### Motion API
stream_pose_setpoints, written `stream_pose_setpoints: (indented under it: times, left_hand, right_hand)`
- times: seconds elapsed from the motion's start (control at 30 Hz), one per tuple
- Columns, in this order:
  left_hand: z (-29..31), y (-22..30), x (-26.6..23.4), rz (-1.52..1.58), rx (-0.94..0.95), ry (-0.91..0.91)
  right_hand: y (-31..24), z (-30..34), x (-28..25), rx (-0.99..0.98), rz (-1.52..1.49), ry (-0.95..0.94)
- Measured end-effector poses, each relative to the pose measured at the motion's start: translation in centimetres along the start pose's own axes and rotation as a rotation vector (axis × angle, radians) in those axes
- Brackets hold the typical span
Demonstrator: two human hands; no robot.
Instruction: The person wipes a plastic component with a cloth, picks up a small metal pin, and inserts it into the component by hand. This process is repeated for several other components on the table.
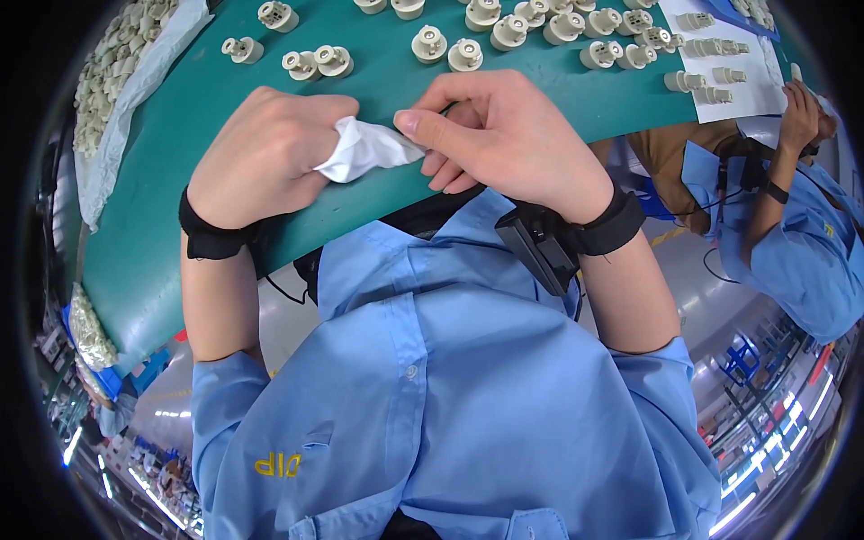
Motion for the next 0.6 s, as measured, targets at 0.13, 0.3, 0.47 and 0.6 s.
stream_pose_setpoints:
  times: [0.13,0.3,0.47,0.6]
  left_hand:
    - [0.1,0.3,0.8,0.017,0.104,0.033]
    - [0.2,-0.5,-0.9,-0.029,0.127,0.026]
    - [2.3,-3.1,-4.0,0.107,0.298,0.282]
    - [4.4,-4.6,-4.4,0.176,0.245,0.484]
  right_hand:
    - [-0.1,0.0,-0.1,0.010,0.012,-0.014]
    - [0.1,0.4,-0.1,0.001,0.000,0.010]
    - [1.2,2.3,-0.2,-0.139,-0.059,0.291]
    - [2.8,3.2,-2.5,-0.137,0.045,0.648]
Point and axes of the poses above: each hand's wrist, its own z-axis away from the middle knuckle, its own x-axis out of the palm, y = z × x, the point moved 1 cm from there along -z, towards the middle knuckle, and after that the axes turned 15 degrees about z, right-handed, at the moved point
